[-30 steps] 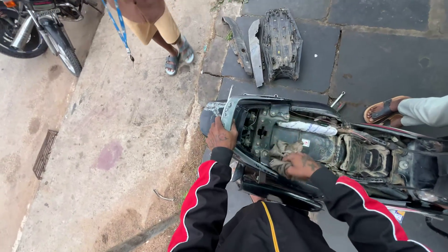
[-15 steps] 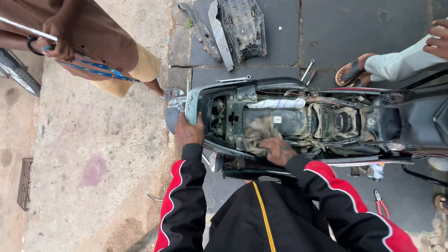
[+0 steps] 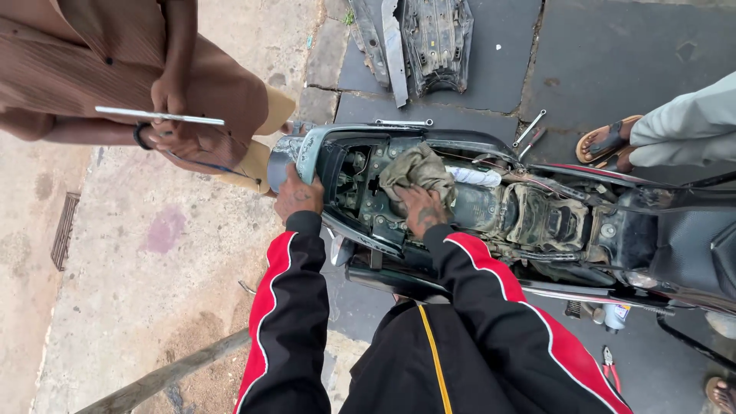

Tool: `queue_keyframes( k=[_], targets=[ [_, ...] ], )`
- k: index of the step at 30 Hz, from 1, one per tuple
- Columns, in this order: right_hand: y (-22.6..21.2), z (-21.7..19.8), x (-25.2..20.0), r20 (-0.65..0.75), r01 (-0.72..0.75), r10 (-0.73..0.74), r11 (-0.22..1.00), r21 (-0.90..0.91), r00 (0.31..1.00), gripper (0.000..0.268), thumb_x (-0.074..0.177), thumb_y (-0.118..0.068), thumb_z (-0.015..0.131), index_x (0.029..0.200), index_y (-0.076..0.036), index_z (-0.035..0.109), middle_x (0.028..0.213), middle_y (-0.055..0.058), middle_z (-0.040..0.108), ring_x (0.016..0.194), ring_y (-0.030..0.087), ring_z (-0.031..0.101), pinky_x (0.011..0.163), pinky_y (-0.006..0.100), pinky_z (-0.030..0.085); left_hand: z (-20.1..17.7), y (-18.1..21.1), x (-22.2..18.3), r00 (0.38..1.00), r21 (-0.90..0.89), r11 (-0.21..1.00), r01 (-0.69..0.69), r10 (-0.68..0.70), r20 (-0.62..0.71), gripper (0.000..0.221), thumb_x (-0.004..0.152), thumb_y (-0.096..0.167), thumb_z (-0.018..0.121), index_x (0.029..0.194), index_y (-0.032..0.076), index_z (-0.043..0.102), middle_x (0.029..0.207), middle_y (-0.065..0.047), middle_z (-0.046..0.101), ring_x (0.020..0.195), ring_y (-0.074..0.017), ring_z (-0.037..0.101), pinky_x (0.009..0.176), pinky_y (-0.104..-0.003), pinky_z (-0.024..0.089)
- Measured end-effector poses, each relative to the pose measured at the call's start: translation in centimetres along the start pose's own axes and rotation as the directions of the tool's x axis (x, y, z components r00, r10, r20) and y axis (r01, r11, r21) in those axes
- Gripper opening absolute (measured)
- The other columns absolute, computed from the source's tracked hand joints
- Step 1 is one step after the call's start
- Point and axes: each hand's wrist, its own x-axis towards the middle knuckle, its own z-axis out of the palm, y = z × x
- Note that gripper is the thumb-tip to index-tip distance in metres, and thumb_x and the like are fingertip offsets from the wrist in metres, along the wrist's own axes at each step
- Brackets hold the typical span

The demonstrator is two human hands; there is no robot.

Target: Repairing and maintaining a motorcycle by removing parts, cleaning the chain guard, and using various hand tools.

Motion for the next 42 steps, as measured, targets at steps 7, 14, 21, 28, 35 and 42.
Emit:
queue_keyframes(
  k=[7, 14, 21, 28, 35, 42],
  targets=[
    [-3.6, -15.3, 0.7, 0.479, -0.375, 0.458, 0.889, -0.265, 0.749, 0.053, 0.087, -0.024, 0.074, 0.138, -0.016, 0.062, 0.14, 0.013, 0.062, 0.119, 0.033, 0.067, 0.097, 0.047, 0.055, 1.3, 0.3, 0.6, 0.997, 0.046, 0.999, 0.028, -0.025, -0.071, 0.045, 0.089, 0.037, 0.07, 0.124, 0.013, 0.056, 0.099, -0.025, 0.073, 0.092, -0.0484, 0.07, 0.078, -0.058, 0.054],
    [-2.1, -4.2, 0.0, 0.179, -0.096, 0.018, 0.895, 0.435, 0.984, 0.058, 0.071, -0.015, 0.077, 0.127, -0.004, 0.066, 0.113, 0.02, 0.071, 0.101, 0.037, 0.07, 0.091, 0.046, 0.055, 1.9, 0.3, 0.8, 0.996, 0.07, 0.997, 0.025, -0.018, -0.088, 0.04, 0.087, 0.03, 0.071, 0.118, 0.009, 0.055, 0.096, -0.025, 0.073, 0.091, -0.0462, 0.071, 0.078, -0.054, 0.056],
    [5.9, 1.4, -5.3, 0.274, -0.128, 0.157, 0.984, -0.121, 0.949, 0.041, 0.086, -0.021, 0.072, 0.124, -0.009, 0.066, 0.11, 0.019, 0.071, 0.101, 0.038, 0.07, 0.089, 0.049, 0.056, 0.1, 1.5, 0.5, 0.995, 0.039, 0.999, -0.011, 0.015, -0.1, 0.04, 0.086, 0.029, 0.071, 0.119, 0.009, 0.059, 0.097, -0.024, 0.073, 0.092, -0.0462, 0.07, 0.076, -0.056, 0.055],
    [3.3, -13.0, -1.5, 0.045, -0.457, 0.465, 0.881, -0.124, 0.884, 0.068, 0.077, -0.02, 0.076, 0.14, -0.012, 0.053, 0.134, 0.019, 0.061, 0.128, 0.041, 0.057, 0.107, 0.054, 0.046, 1.7, 0.6, 0.9, 0.992, 0.061, 0.998, -0.031, 0.038, -0.119, 0.04, 0.089, 0.029, 0.071, 0.121, 0.008, 0.061, 0.097, -0.024, 0.073, 0.09, -0.0471, 0.07, 0.077, -0.057, 0.055],
    [11.6, -6.7, -10.7, 0.126, -0.179, 0.161, 0.972, 0.152, 0.979, 0.075, 0.071, 0.004, 0.067, 0.141, -0.021, 0.06, 0.158, 0.004, 0.043, 0.146, 0.031, 0.035, 0.115, 0.05, 0.032, 1.9, 0.9, 0.8, 0.994, 0.068, 0.996, -0.05, 0.056, -0.098, 0.041, 0.09, 0.029, 0.07, 0.124, 0.009, 0.062, 0.097, -0.027, 0.073, 0.089, -0.0479, 0.071, 0.077, -0.057, 0.055],
    [10.3, -0.1, -9.2, -0.141, -0.412, 0.412, 0.911, 0.027, 0.9, 0.055, 0.078, -0.001, 0.066, 0.132, -0.006, 0.064, 0.141, 0.013, 0.061, 0.131, 0.032, 0.055, 0.117, 0.048, 0.039, 2.5, 0.5, 0.4, 0.991, 0.115, 0.993, -0.014, 0.029, -0.131, 0.044, 0.092, 0.032, 0.07, 0.128, 0.009, 0.061, 0.1, -0.029, 0.072, 0.092, -0.0496, 0.07, 0.079, -0.058, 0.055]
  ],
)
